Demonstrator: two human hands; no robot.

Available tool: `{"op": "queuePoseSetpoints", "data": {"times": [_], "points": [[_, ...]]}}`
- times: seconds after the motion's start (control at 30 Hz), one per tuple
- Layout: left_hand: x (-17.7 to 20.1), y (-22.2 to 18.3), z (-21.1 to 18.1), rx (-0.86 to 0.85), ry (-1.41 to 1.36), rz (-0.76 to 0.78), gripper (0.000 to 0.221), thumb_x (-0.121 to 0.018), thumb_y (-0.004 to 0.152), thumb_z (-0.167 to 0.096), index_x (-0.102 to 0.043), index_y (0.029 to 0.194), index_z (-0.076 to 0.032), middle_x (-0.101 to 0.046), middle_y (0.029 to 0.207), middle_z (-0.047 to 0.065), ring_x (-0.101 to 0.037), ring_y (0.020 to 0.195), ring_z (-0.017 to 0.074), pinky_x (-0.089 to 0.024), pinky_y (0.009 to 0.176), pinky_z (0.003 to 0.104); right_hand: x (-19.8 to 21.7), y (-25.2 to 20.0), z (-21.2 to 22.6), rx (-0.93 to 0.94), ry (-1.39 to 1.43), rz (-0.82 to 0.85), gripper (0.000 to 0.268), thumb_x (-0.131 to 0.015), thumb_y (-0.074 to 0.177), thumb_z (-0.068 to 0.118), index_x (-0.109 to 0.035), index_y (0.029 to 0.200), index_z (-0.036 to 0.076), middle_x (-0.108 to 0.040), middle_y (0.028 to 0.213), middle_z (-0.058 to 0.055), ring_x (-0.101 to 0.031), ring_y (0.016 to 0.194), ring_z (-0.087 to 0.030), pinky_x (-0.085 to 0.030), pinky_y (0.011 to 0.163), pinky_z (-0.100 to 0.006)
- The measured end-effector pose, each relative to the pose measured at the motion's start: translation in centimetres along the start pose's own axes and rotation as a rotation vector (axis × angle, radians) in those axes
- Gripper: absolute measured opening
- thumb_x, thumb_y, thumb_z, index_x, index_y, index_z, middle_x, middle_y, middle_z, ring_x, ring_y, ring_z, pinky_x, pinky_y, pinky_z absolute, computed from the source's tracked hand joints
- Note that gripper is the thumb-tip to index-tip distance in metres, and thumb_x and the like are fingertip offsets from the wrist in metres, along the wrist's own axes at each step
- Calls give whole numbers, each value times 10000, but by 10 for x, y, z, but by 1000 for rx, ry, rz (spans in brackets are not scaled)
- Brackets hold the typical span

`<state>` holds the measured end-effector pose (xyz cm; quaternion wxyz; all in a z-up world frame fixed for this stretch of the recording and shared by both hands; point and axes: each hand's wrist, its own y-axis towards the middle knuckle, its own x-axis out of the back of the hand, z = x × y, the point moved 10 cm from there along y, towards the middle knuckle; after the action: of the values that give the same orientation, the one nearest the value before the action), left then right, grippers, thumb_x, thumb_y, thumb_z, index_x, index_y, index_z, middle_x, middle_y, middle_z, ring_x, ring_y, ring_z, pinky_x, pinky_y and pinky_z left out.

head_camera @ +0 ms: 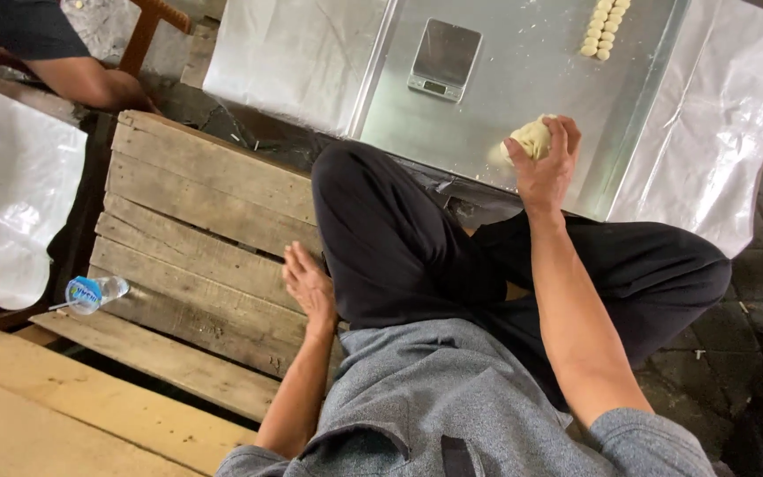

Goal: Rolling small pieces of dough into uniform balls and arranging them on a metal tray.

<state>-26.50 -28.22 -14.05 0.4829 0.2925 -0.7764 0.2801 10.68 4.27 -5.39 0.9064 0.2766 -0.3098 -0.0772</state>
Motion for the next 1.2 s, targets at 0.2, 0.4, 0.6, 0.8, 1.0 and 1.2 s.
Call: {"op": "queuePoseSetpoints", "data": {"times": [0.2, 0.4, 0.6, 0.8, 1.0, 1.2], "points": [[-30, -33, 1, -227, 90, 27, 836, -657, 854, -56, -301, 1610, -79, -343, 1539, 203, -467, 1265, 440, -613, 782, 531, 4, -14, 1, -31, 14, 20, 623, -968, 885, 413, -641, 1265, 44, -504, 1347, -146, -591, 1217, -407, -486, 1048, -519], [-86, 7, 33, -133, -22, -6, 822, -724, 850, -80, -341, 1575, -145, -409, 1334, 163, -531, 1143, 417, -597, 704, 513, 1, -14, -2, 26, 14, -2, 628, -995, 856, 359, -640, 1256, 31, -531, 1320, -170, -600, 1191, -457, -478, 1030, -528], [-56, -16, 11, -116, -50, 109, 941, -710, 859, -226, -208, 1652, -164, -283, 1435, 141, -446, 1171, 425, -548, 756, 554, 0, -13, -4, 7, 11, 3, 589, -1002, 866, 329, -657, 1263, 63, -544, 1329, -150, -619, 1172, -421, -499, 998, -525], [-102, -9, 28, -75, -44, 249, 934, -581, 1005, -443, 59, 1636, -187, -54, 1615, 168, -298, 1279, 500, -338, 1025, 675, 5, -7, 29, 69, 38, 51, 539, -862, 1001, 391, -596, 1259, -1, -483, 1308, -155, -619, 1086, -306, -614, 772, -410], [-80, -19, 30, -102, -166, 172, 932, -531, 1001, -533, 42, 1649, -185, -161, 1644, 172, -317, 1370, 449, -365, 1026, 633, 2, -8, 20, 63, 35, 60, 510, -932, 979, 233, -587, 1293, 28, -498, 1353, -155, -637, 1128, -332, -654, 795, -407], [-57, -19, 46, -257, -390, -37, 921, -676, 949, -474, -241, 1602, 8, -345, 1515, 257, -332, 1417, 425, -323, 1178, 572, 5, -8, 29, 118, 18, 47, 475, -934, 964, 184, -599, 1263, 25, -514, 1316, -141, -619, 1085, -306, -591, 761, -392]]}}
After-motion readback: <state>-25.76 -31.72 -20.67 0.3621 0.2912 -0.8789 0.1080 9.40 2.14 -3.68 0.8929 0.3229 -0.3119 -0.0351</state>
